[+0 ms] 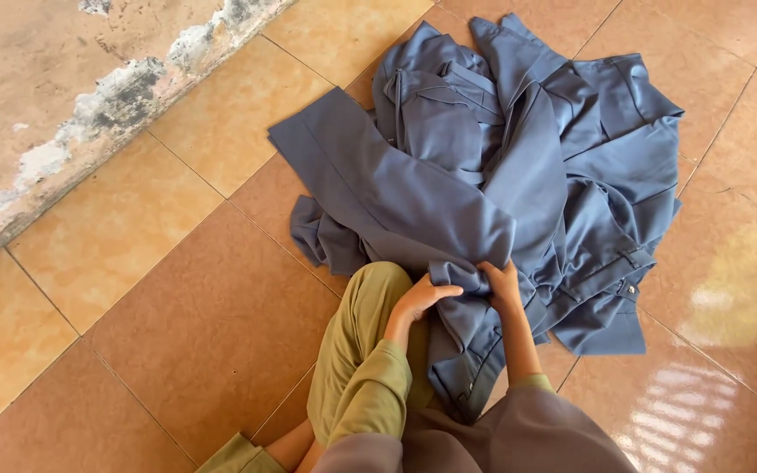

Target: Folding a pair of trousers into a neat rectangle on the floor.

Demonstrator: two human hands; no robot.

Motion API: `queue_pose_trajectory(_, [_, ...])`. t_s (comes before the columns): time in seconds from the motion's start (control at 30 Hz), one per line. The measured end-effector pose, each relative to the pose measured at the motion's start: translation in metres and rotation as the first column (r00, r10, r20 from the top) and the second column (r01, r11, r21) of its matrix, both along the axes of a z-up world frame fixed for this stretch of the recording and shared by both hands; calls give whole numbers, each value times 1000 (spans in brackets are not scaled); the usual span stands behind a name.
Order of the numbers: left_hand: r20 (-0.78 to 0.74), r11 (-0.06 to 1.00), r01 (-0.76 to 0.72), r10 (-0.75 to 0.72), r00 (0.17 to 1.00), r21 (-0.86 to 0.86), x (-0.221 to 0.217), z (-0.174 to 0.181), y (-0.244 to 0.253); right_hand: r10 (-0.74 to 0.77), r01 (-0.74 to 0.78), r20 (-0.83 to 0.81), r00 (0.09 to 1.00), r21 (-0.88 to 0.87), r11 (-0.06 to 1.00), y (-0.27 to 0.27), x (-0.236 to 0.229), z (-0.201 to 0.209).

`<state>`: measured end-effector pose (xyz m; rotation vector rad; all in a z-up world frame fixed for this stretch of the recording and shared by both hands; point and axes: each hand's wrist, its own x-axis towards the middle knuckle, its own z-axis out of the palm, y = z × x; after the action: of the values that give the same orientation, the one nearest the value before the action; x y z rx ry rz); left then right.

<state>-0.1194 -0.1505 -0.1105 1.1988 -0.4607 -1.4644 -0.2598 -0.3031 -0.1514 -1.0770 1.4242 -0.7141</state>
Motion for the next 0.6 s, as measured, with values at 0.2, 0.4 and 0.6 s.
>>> queue_pose_trajectory(0.2, [135, 814, -573, 580, 803, -88, -2, -29, -17, -180, 176, 289, 940, 40, 984, -21, -17, 7])
queue_pose_trajectory(0.4, [399, 797, -434, 592, 701, -420, -4, 42, 7, -89, 15, 628, 773, 121, 993, -63, -31, 36])
queue_pose_trajectory(0.6, [475, 767, -285, 596, 647, -575, -12, 42, 4, -27, -54, 649, 760, 104, 993, -142, -74, -73])
